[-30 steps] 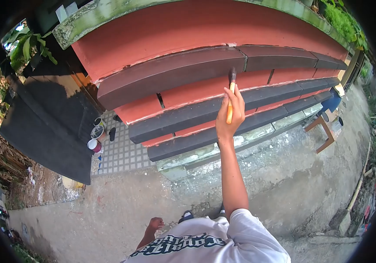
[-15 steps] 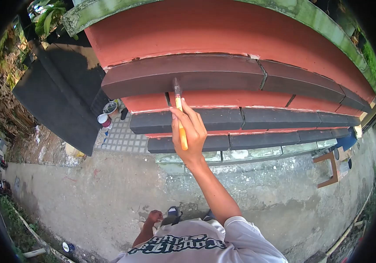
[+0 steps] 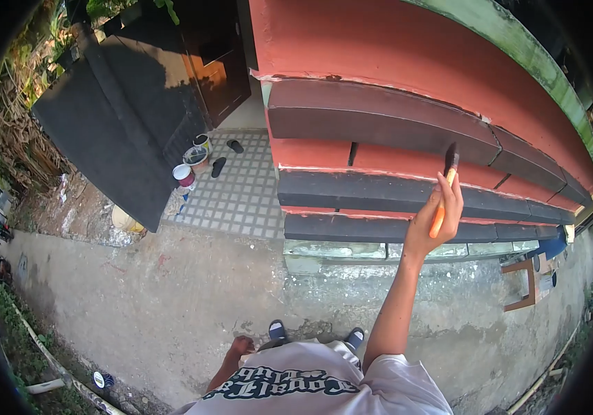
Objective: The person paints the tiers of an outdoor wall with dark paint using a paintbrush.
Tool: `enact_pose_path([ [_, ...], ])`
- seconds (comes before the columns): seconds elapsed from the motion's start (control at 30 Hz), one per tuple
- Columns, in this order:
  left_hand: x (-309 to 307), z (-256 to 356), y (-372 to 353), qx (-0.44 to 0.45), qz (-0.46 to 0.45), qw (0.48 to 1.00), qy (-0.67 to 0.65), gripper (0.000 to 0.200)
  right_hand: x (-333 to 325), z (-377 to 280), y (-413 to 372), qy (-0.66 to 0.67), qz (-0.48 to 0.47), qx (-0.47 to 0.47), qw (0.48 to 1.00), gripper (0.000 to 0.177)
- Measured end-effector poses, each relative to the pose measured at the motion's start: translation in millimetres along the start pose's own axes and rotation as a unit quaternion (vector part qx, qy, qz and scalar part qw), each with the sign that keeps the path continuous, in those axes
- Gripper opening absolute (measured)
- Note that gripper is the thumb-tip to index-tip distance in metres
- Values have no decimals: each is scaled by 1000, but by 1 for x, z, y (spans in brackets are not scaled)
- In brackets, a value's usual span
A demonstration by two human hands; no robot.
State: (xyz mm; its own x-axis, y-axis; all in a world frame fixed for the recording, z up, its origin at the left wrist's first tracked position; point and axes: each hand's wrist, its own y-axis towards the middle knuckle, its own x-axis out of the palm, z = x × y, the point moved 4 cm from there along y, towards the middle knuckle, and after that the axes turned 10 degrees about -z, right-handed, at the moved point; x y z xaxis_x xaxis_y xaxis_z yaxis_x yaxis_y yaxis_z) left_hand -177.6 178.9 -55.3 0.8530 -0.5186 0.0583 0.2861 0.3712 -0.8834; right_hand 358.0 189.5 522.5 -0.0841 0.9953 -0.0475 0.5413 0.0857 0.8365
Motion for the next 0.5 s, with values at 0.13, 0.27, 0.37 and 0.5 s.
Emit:
enact_pose_path([
  [0.13,-82,-22,3,-56,-1,997,-54,22,37,-29,-17,-33,-13,-10,999,20],
  [0.27,-127,-30,1,-78,5,997,-26,23,95,-91,-59,-38,-108,-5,993,20],
  [0.37,-139,-16,11,-61,3,997,-40,24,133,-128,-91,-23,-146,-56,987,19],
  [0.5,-152,19,35,-4,-45,997,-66,24,185,-161,-150,152,-262,22,953,18],
])
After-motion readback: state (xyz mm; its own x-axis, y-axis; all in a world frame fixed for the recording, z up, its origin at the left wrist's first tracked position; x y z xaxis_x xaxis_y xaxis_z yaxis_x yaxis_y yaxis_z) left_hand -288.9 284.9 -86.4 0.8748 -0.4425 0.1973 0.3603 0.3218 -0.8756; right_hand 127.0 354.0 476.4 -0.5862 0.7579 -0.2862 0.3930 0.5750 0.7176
